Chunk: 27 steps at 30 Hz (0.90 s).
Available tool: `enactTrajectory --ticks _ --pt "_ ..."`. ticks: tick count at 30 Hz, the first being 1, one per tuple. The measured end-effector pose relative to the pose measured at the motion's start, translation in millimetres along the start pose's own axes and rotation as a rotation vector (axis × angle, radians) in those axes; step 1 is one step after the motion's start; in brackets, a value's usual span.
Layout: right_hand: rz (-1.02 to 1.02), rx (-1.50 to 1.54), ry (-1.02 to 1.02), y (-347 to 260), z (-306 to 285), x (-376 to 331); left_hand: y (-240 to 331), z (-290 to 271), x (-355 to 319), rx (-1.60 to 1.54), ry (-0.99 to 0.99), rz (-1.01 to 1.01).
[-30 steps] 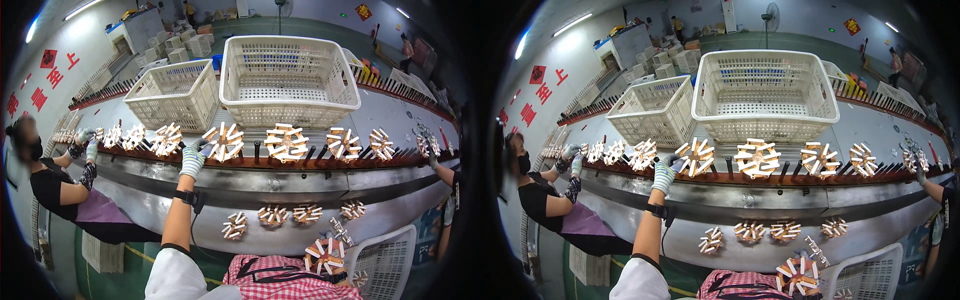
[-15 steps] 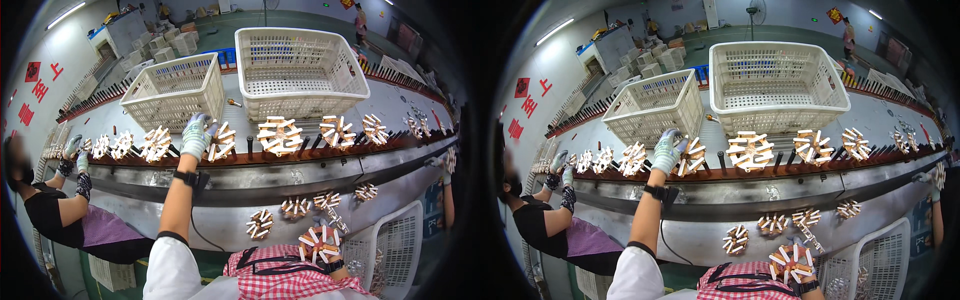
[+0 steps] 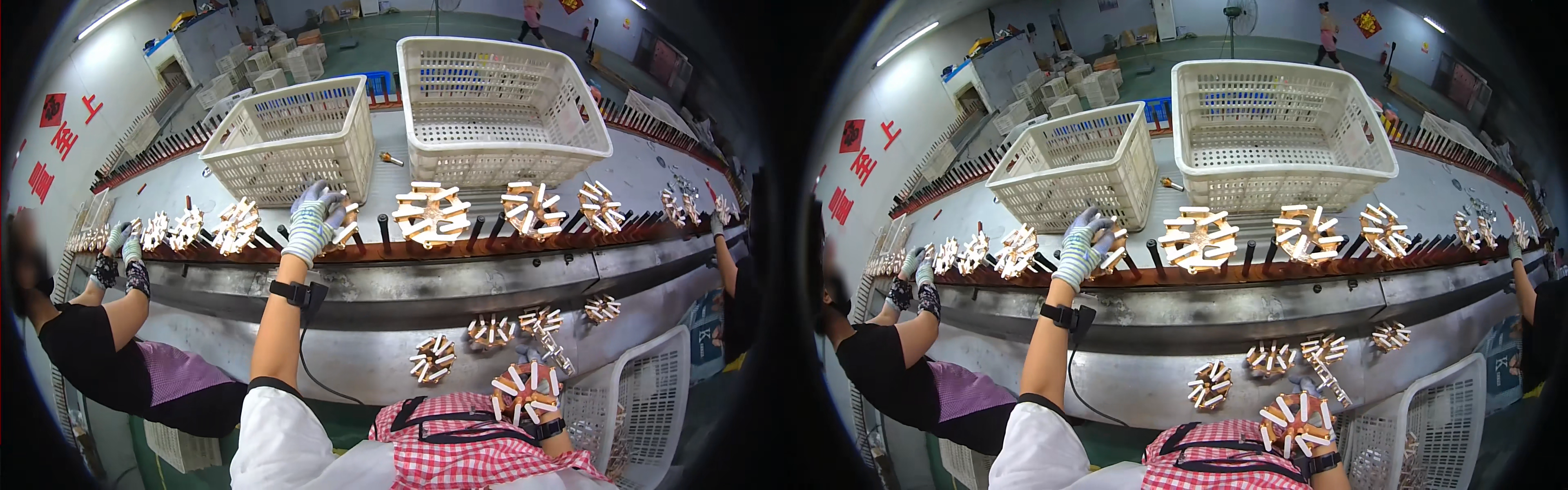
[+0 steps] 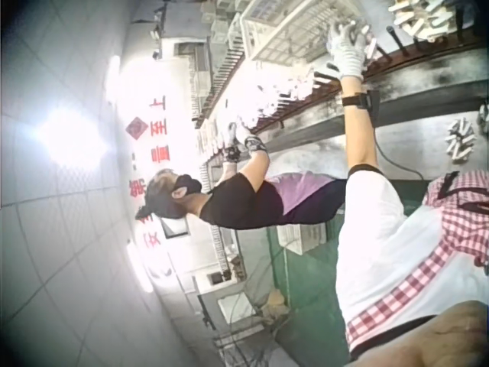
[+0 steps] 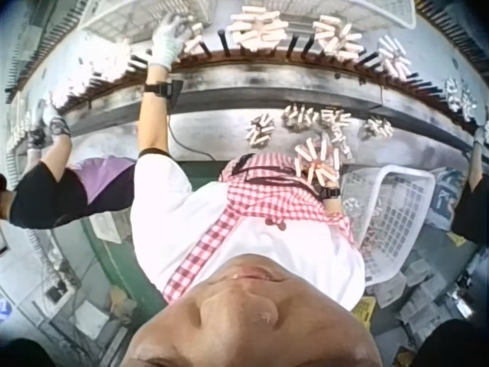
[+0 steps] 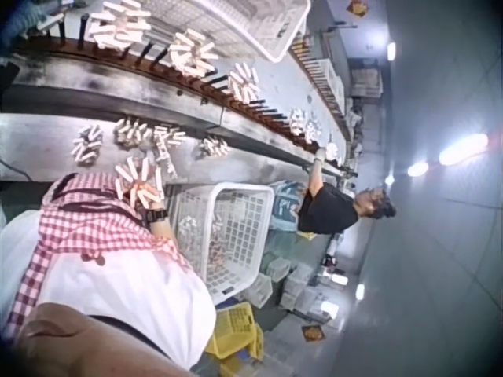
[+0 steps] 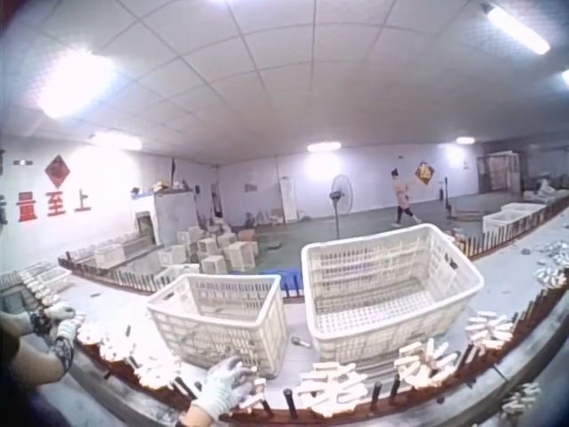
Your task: The person repeatedly picks up small white plastic components from a basket and attaches them to circular copper-colored bases on a conveyor line. They place the assembled units onto vertical pegs along the line and continue the cycle of picking, attaching, and placing.
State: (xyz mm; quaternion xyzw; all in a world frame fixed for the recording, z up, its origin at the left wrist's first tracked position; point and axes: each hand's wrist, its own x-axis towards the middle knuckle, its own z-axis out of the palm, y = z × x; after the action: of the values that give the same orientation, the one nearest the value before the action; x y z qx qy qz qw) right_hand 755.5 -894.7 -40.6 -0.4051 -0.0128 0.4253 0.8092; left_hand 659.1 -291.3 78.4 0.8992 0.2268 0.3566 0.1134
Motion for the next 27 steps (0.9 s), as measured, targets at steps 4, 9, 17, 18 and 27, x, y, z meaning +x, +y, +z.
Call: enactTrajectory --ticks 4,9,17,18,27 --pt "-0.003 -0.145 -0.117 -27.3 -18.0 7.2 4.3 10.3 -11.6 0.112 0.034 -0.043" --pt "-0.064 -0.271 -0.090 -41.4 -63.8 14.3 15.2 8.4 -13.6 0.118 0.044 -0.106" --pt "-0.033 -0.245 -0.202 -104.3 -16.3 12.2 -19.3 26.6 -13.3 0.082 0.161 -0.082" --pt "-0.034 -0.264 -0.209 -112.3 -9.5 15.1 -21.7 28.1 -13.8 0.158 0.195 -0.024" --pt "-0.017 -0.091 -0.202 -167.2 -29.3 41.3 33.8 -11.7 -9.2 0.341 0.448 -0.093"
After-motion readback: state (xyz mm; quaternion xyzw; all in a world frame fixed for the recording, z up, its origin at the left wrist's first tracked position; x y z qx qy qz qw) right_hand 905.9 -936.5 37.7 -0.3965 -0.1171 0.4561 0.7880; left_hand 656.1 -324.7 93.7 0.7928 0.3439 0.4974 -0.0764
